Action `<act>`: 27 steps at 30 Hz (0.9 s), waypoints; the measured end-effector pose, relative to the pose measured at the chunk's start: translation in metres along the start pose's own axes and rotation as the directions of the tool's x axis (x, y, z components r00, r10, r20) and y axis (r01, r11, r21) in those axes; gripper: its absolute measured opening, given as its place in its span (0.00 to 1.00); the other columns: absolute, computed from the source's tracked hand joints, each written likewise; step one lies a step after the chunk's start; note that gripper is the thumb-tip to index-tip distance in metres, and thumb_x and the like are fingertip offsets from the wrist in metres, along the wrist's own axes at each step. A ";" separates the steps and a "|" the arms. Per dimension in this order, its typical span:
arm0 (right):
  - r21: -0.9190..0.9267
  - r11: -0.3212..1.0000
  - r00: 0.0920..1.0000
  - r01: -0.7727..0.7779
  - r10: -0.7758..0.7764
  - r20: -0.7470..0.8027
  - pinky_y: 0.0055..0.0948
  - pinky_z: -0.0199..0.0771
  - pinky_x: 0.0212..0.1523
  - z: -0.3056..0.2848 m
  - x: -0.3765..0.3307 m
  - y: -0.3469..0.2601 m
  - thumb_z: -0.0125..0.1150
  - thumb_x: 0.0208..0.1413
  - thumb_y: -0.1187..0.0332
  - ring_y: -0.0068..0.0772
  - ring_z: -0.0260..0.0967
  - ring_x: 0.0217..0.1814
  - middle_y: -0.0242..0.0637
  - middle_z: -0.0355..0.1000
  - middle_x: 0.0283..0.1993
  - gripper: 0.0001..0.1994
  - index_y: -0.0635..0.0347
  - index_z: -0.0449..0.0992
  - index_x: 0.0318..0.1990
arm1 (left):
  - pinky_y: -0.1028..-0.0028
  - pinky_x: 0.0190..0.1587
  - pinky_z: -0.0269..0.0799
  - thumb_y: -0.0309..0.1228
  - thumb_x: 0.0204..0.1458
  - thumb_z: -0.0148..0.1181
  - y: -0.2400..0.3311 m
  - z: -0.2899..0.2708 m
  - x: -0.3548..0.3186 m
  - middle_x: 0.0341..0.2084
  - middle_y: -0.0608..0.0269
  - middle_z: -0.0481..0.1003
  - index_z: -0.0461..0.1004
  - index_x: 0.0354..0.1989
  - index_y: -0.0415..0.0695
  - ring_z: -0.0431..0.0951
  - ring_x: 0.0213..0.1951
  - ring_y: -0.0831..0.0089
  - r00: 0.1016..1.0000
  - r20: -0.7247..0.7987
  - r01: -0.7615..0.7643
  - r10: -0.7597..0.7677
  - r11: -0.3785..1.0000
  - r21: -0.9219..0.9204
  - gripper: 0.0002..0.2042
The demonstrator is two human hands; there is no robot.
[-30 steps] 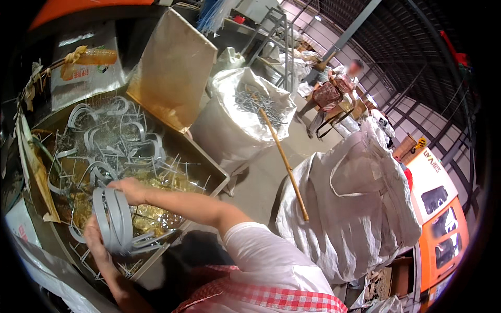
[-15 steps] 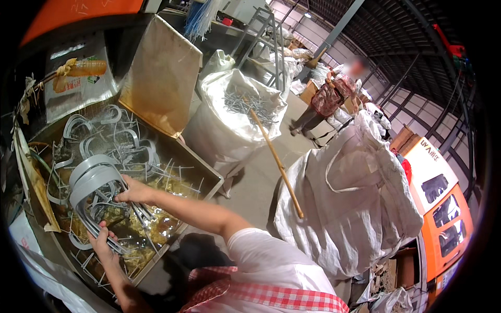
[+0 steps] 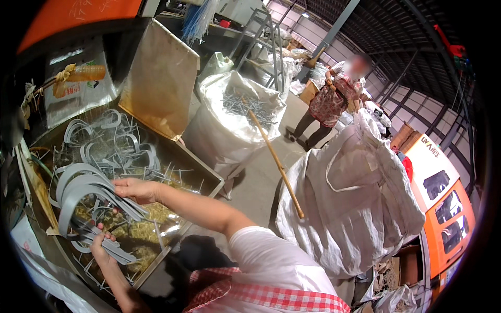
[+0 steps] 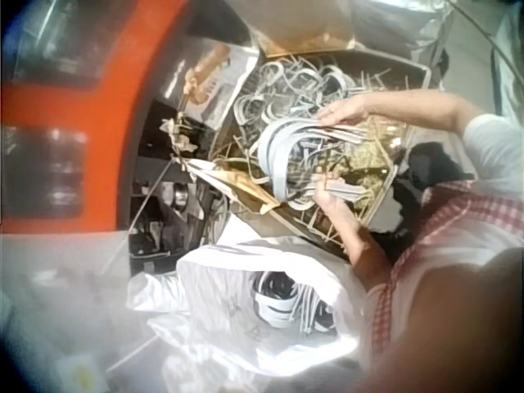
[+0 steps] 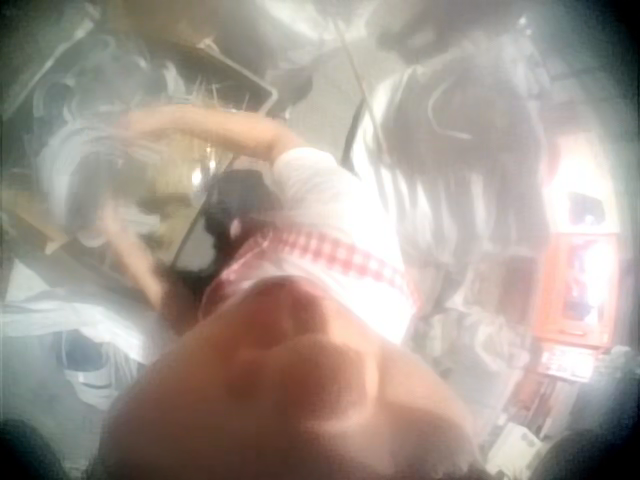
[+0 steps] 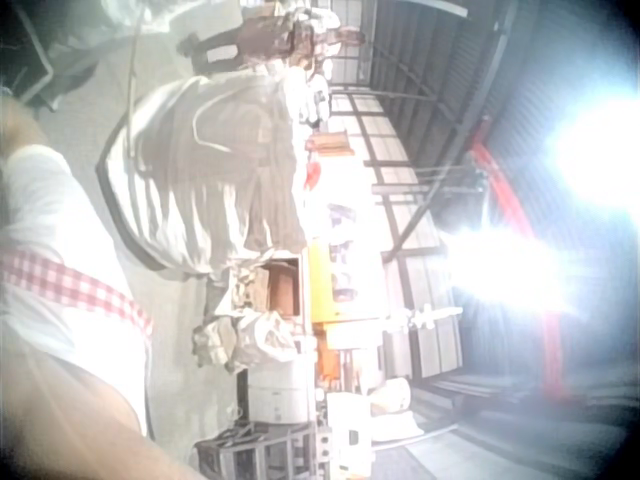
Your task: The person sorts plastic components from a tray and a large bag, placing them into a separate white bag and using a stick to move items in the tray.
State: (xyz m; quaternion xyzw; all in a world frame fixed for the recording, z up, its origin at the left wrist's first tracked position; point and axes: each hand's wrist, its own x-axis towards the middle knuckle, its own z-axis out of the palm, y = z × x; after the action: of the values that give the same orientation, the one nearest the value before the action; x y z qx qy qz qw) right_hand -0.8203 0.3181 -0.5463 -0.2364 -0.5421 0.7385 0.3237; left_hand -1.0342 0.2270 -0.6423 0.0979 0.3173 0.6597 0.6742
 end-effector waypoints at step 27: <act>-0.562 -0.407 0.550 -0.720 -0.829 -0.104 0.44 0.56 0.54 -0.134 -0.160 -0.238 0.66 0.39 0.63 0.54 0.60 0.51 0.56 0.63 0.49 0.36 0.70 0.56 0.56 | 0.70 0.23 0.65 0.19 0.42 0.53 -0.004 0.011 0.003 0.17 0.63 0.64 0.62 0.44 0.40 0.67 0.19 0.71 0.968 -0.192 -0.166 0.164 0.986 0.003 0.17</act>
State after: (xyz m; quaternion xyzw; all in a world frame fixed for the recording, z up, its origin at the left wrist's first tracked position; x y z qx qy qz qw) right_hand -0.5652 0.3358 -0.3600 -0.6282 -0.6414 -0.3829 0.2176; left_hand -1.0251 0.2321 -0.6370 0.0554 0.3672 0.7219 0.5839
